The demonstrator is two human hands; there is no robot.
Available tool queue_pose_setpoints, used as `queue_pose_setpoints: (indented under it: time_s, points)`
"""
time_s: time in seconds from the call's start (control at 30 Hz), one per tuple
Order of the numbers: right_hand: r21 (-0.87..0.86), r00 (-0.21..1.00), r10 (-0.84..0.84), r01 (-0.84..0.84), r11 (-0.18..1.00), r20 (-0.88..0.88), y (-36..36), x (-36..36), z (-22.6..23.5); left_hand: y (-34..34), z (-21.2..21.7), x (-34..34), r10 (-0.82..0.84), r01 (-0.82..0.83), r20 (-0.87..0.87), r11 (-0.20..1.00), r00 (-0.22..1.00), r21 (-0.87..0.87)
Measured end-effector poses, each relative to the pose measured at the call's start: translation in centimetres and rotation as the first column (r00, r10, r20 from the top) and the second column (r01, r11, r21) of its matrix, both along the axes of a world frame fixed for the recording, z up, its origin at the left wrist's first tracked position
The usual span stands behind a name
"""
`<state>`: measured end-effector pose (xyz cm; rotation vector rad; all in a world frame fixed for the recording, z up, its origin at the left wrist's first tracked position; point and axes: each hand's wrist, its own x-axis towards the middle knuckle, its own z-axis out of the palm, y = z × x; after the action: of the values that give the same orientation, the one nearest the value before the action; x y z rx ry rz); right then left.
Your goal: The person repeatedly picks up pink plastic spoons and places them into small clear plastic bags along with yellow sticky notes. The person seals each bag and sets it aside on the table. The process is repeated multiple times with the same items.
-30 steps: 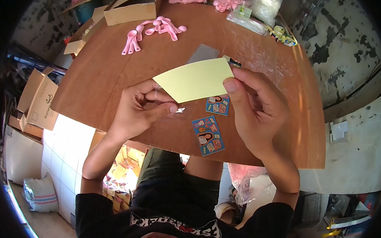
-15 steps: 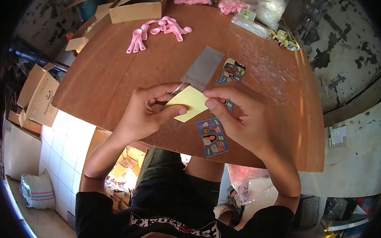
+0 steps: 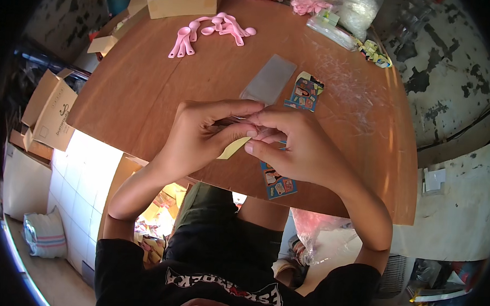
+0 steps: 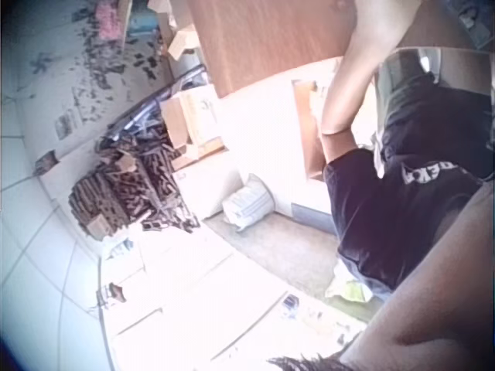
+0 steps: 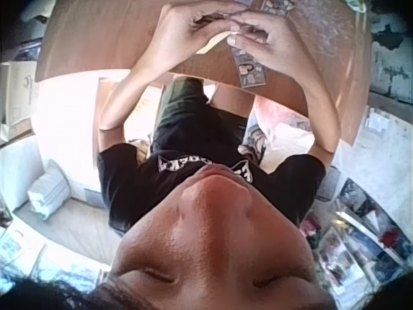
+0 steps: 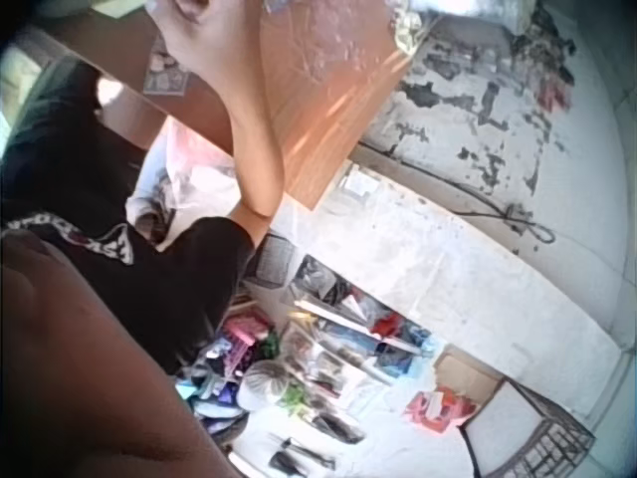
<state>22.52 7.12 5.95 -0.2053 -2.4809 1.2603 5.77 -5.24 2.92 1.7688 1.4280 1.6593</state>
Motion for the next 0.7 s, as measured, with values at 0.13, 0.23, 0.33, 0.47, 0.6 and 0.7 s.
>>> queue_pose_setpoints:
  time_s: [0.13,0.23,0.33,0.47,0.6,0.7]
  points:
    - [0.238,0.992,-0.064,0.035,0.971,0.113,0.5,-1.4,0.2,1.0,-0.6,-0.4,0.049,-0.039,-0.087,0.993,0.995,0.115]
    - [0.15,0.988,-0.085,0.065,0.987,0.131,0.5,-2.6,0.6,-0.2,-0.3,-0.7,0.147,-0.133,-0.133,0.985,0.98,0.108]
    - [-0.209,0.947,0.263,-0.223,0.952,0.186,2.8,-4.4,1.0,-2.2,-1.4,-2.4,0.027,-0.032,-0.028,0.979,0.999,-0.201]
    - [-0.428,0.887,0.384,-0.252,0.868,0.255,7.6,-8.9,1.5,-4.8,-3.2,-3.2,0.166,-0.169,-0.03,0.974,0.986,-0.15]
    - [0.224,0.97,-0.235,0.216,0.95,0.061,16.0,-16.2,-6.3,-5.5,-4.4,-2.9,0.183,-0.151,0.148,0.967,0.972,-0.204]
    - [0.242,0.929,-0.345,0.368,0.898,-0.134,20.2,-21.4,-9.3,-5.6,-4.8,-2.7,0.185,-0.144,0.171,0.963,0.968,-0.226]
